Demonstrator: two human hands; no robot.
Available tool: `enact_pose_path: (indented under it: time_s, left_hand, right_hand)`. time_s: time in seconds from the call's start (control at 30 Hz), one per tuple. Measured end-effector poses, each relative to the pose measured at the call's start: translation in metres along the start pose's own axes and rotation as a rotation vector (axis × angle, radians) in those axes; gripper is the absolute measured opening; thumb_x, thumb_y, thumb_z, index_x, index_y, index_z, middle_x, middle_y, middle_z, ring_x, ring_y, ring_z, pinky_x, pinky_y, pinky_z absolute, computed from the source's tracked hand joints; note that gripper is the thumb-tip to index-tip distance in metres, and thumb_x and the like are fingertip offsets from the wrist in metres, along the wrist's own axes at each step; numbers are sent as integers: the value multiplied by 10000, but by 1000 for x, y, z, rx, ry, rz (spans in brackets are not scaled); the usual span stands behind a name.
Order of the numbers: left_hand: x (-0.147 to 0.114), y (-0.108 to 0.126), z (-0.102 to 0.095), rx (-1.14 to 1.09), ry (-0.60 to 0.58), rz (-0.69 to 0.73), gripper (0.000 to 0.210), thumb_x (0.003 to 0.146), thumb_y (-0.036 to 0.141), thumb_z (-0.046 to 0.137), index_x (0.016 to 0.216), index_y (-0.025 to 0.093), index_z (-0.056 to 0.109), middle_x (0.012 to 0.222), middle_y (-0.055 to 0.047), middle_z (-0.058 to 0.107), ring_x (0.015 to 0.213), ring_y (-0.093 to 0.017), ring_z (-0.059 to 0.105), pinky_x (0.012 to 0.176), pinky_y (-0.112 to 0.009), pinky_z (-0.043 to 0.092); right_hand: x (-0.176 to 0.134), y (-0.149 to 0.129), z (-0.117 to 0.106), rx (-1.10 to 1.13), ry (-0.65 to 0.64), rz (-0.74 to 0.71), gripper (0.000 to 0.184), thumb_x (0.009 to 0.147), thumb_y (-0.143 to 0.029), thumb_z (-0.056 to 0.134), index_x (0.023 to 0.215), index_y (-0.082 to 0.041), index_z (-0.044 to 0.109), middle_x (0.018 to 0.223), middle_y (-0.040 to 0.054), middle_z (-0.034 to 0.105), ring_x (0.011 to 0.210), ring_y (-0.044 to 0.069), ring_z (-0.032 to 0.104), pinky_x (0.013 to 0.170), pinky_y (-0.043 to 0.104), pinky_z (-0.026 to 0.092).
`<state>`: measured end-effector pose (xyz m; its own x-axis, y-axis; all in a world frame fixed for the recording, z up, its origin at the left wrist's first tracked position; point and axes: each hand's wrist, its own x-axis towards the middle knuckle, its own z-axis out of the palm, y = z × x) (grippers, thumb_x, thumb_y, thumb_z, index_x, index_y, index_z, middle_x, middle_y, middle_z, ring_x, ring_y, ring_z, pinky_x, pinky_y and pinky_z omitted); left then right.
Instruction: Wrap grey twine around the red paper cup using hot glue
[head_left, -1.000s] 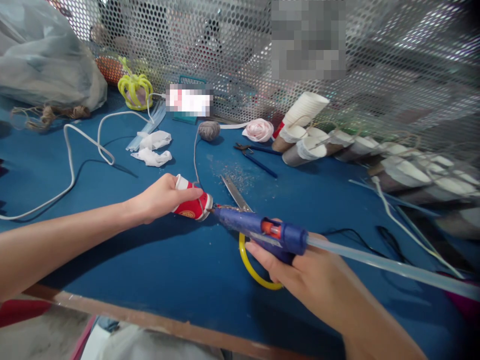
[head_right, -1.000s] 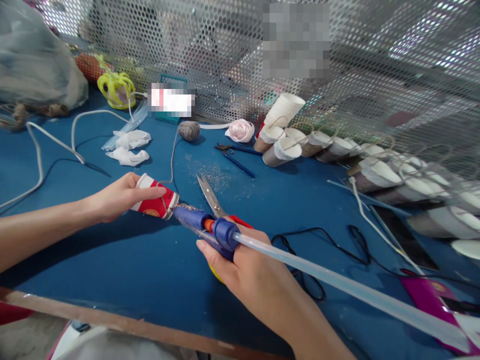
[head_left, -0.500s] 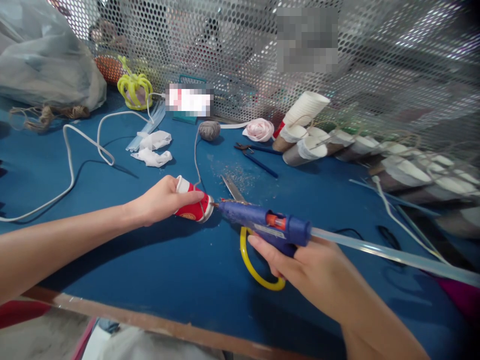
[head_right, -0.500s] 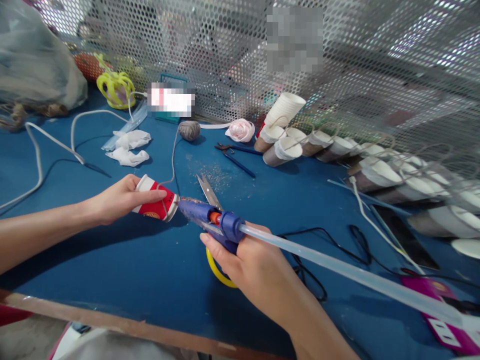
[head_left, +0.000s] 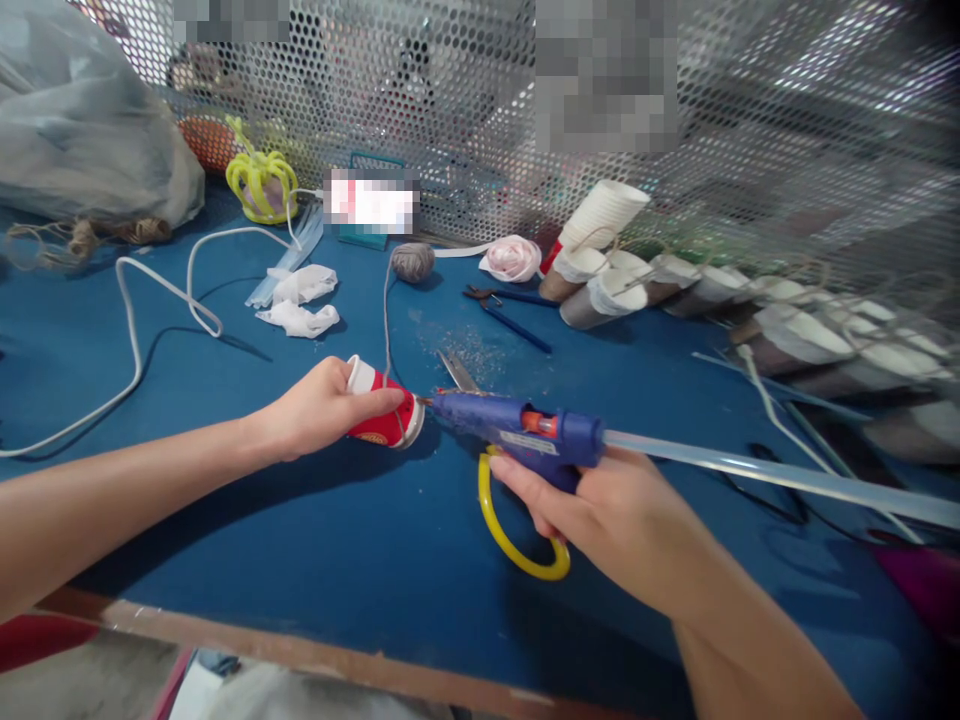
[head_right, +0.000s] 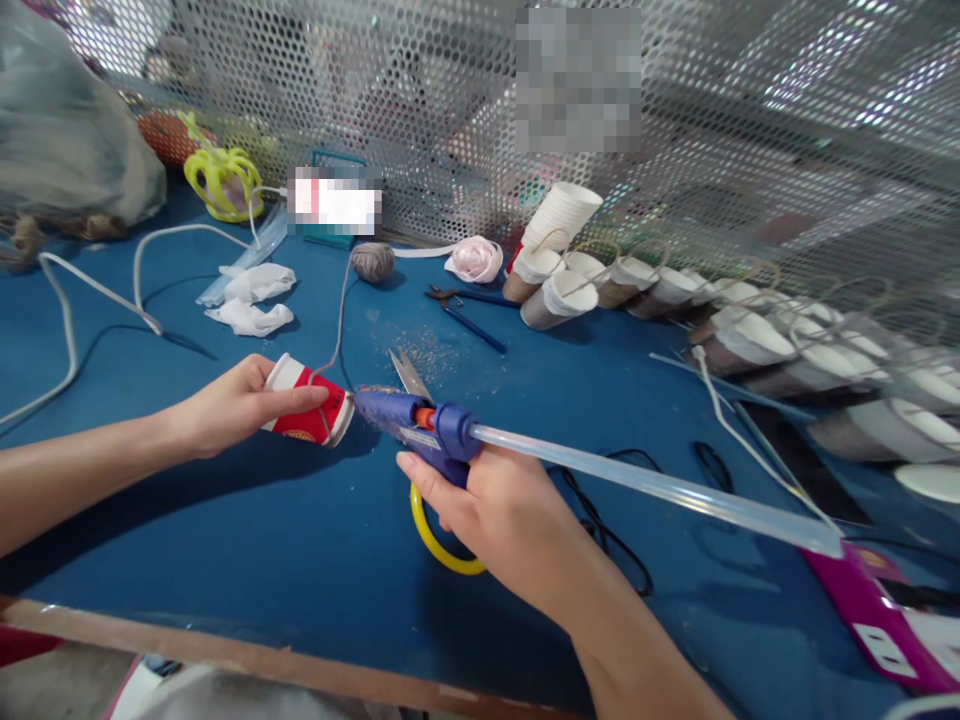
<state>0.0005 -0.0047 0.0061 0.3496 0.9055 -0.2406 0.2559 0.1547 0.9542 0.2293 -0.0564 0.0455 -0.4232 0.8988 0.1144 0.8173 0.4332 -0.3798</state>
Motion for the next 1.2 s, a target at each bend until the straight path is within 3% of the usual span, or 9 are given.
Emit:
enact_pose_path:
  time_s: [0.27,0.53,0.77,1.2]
  left_hand:
    - [-1,2,0,4,-9,11,320,694,393,588,539,114,584,472,35,470,458,-72,376,454,-198,280]
    - [-1,2,0,5,-22,24,332,706,397,574,536,112,563,482,42,427,463,-63,334,447,-196,250]
    - [-2,2,0,-12,-14,13,313,693,374,585,535,104,570,501,21,491,473,-65,372,452,-192,270]
    - [-1,2,0,-22,-4,7,312,688,379,599,527,111,581,481,27,510,453,-68,388,447,-190,282]
  right_hand:
    - [8,-4,-2,164,-106,264,412,793,-418,488,427,-239,429,341,-45,497,302,115,470,360,246,392]
    - [4,-11,-6,197,-100,273,443,782,-411,492,400,-239,348,330,-44,452,345,111,485,437,230,442]
    - [12,-11,-7,244,-150,325,334,784,-410,479,501,-235,455,374,-48,508,343,111,487,414,238,420]
    - [11,-13,-8,281,-152,360,365,773,-428,488,472,-228,442,359,-49,489,344,109,478,411,231,423]
